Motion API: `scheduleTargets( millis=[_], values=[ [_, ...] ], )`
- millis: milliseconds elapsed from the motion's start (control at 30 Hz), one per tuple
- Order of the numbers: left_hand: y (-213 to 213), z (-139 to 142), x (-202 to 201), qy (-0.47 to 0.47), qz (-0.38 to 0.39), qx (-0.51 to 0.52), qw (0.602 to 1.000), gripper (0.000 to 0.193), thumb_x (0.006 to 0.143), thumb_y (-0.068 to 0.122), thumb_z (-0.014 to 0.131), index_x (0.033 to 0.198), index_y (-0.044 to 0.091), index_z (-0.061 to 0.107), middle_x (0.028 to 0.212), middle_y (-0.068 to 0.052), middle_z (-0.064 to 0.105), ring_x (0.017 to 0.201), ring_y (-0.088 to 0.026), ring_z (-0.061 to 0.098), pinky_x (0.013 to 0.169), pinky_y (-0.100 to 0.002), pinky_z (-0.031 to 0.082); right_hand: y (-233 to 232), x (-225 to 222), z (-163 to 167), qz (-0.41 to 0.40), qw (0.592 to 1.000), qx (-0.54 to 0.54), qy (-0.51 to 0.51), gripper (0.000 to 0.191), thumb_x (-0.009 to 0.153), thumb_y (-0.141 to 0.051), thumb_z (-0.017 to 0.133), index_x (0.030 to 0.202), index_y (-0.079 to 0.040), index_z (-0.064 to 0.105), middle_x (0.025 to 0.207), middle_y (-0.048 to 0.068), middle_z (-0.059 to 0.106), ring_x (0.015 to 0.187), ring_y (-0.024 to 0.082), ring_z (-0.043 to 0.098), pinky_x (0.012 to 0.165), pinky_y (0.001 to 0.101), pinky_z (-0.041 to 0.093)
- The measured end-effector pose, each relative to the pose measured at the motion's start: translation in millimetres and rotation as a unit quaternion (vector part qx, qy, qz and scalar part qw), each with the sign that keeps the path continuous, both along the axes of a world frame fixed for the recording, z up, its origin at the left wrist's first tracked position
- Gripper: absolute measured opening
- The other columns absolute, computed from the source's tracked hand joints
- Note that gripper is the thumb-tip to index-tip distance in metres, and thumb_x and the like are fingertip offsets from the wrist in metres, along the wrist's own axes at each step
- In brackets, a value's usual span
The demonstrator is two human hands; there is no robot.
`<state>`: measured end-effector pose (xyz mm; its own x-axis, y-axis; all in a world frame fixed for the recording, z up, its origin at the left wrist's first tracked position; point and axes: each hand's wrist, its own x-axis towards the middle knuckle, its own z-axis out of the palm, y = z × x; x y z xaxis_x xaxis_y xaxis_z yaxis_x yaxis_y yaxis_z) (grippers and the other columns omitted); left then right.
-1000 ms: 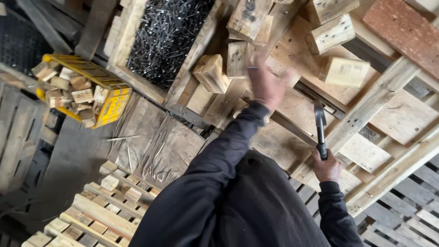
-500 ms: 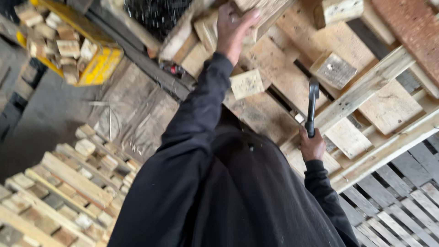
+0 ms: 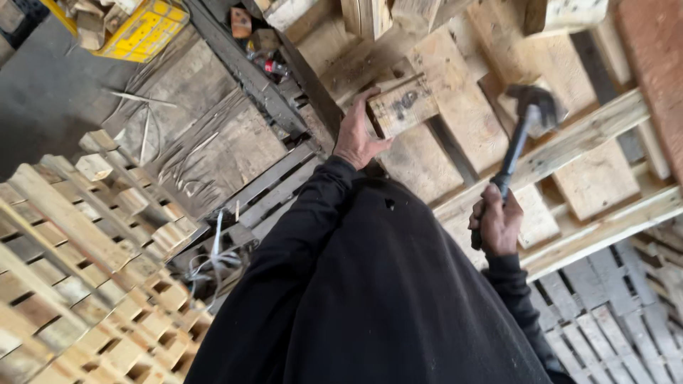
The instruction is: The person repeatedly picks small wooden blocks from a yellow crate and a wooden pallet, places them on a work surface, and hammers nails into them one at a time. The person also moves blocks between the crate and the pallet during the process.
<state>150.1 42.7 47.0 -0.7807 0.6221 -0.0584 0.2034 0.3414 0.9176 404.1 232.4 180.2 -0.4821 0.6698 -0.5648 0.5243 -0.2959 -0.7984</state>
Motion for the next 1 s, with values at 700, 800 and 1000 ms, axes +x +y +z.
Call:
scheduleTargets(
  millis=[700,800,1000],
  values=[
    [8,15,-15,0.037,-0.035,-0.13,0.99,0.113,0.058,0.041,0.1,0.143,0.014,0.032,0.139,-0.014,0.047,0.132,-0.037,0.047,0.125,-0.064,0.01,46,-51,104,0.147,0.869,0.251,0.401,0.058,0.108,-0.063,0.048,0.117,-0.007,0.059,0.07,0.005,0.055,0.05,0.014,0.055,0.049,0.0306,0.051],
    [8,13,-12,0.054,-0.033,-0.134,0.989,0.111,0.06,0.042,0.1,0.143,0.015,0.032,0.141,-0.013,0.047,0.133,-0.037,0.048,0.127,-0.063,0.011,38,-73,96,0.154,0.84,0.237,0.464,0.052,0.106,-0.062,0.047,0.11,-0.011,0.058,0.074,0.004,0.06,0.055,0.012,0.058,0.047,0.0278,0.052],
    [10,17,-19,0.038,-0.016,-0.12,0.992,0.113,0.057,0.039,0.098,0.142,0.01,0.03,0.132,-0.015,0.048,0.126,-0.036,0.051,0.118,-0.058,0.029,-1,-85,61,0.141,0.98,-0.023,-0.137,0.045,0.107,-0.047,0.049,0.089,-0.005,0.053,0.062,0.006,0.052,0.043,0.015,0.048,0.035,0.0302,0.039]
  ],
)
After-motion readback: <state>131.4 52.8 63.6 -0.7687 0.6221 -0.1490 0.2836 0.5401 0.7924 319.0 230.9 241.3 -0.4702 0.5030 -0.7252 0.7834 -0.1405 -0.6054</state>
